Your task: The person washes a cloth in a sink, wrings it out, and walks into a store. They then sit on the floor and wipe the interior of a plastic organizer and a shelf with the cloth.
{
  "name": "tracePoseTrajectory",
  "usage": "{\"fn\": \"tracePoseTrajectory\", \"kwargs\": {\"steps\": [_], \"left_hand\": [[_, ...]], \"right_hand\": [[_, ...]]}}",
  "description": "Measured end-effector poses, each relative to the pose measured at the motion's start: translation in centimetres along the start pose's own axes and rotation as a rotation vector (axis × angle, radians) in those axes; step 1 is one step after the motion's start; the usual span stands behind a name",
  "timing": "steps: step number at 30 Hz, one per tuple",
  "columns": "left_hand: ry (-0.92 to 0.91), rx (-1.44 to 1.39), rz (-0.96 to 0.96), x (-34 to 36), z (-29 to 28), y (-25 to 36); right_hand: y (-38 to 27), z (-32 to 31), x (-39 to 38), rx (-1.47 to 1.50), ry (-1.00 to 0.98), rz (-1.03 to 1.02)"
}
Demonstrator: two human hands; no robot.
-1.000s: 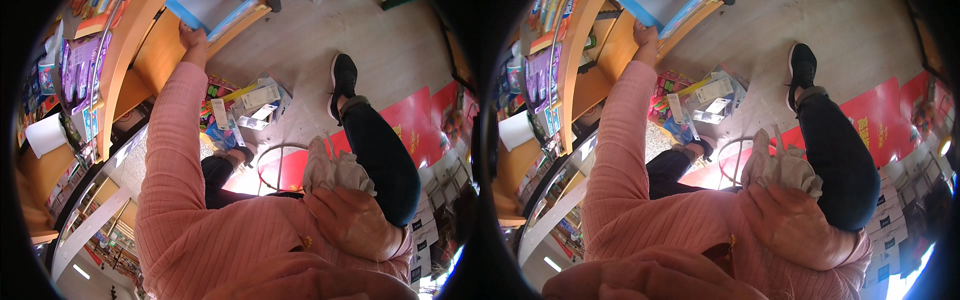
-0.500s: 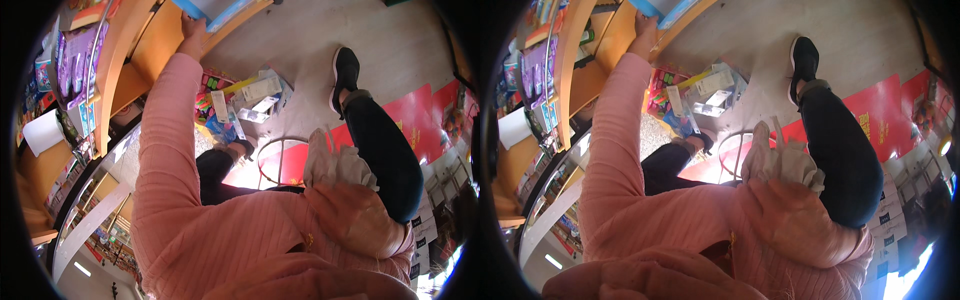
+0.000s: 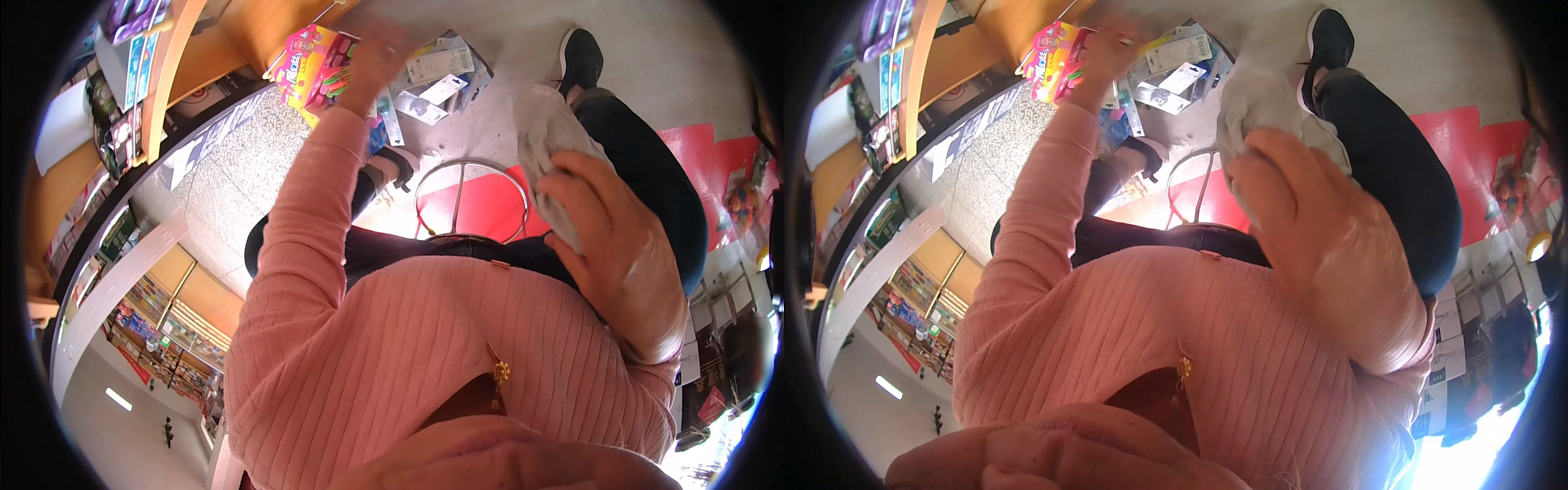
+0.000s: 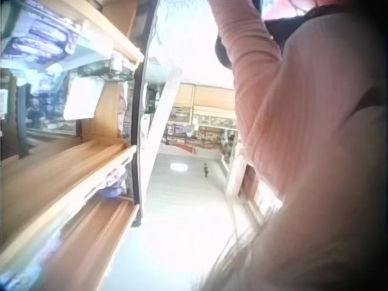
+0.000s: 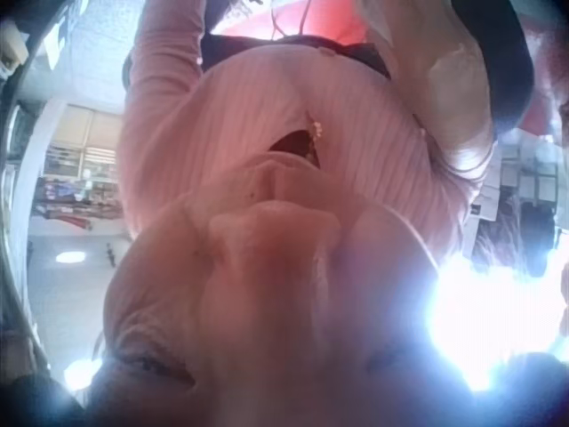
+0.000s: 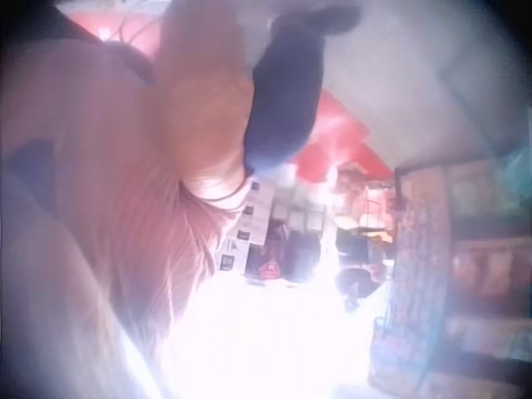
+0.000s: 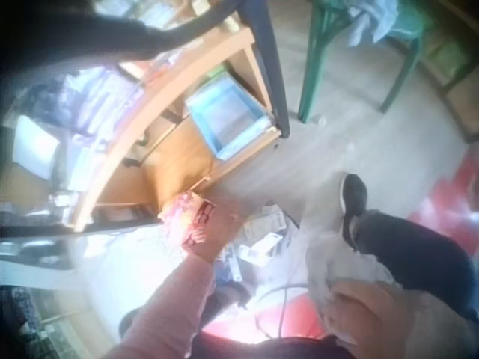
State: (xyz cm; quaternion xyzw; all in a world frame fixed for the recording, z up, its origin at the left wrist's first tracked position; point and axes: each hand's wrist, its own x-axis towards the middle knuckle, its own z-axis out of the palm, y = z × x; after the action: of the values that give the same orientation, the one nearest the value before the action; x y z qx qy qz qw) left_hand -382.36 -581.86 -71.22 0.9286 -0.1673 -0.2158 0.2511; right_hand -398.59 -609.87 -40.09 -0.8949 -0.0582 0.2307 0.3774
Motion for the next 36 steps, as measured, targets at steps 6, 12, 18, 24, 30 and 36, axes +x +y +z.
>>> {"fn": "tracePoseTrajectory", "kwargs": {"steps": [6, 12, 18, 24, 30, 36], "left_hand": [[0.017, 0.353, 0.296, -5.1, 5.0, 4.0], [0.059, 0.22, 0.206, -5.4, 5.4, 3.9], [0.187, -0.599, -0.112, -8.0, -0.4, 6.4], [0.068, -1.532, -0.026, -10.9, -4.3, 4.4], [-0.125, -2.054, 0.22, -16.2, -9.1, 9.4], [-0.228, -1.991, 0.342, -19.4, -14.1, 13.3]], "right_hand": [[0.1, 0.5, -0.7, -0.007, 0.064, -0.052], [1.7, 0.7, -0.6, -0.06, 0.169, -0.023], [1.7, -4.2, -0.7, 0.145, 0.028, 0.002], [1.8, -2.0, 0.3, 0.196, 0.264, 0.026], [3.3, 1.3, 2.3, 0.289, 0.25, -0.031], [-3.1, 4.9, 2.5, 0.577, 0.114, -0.263]]}}
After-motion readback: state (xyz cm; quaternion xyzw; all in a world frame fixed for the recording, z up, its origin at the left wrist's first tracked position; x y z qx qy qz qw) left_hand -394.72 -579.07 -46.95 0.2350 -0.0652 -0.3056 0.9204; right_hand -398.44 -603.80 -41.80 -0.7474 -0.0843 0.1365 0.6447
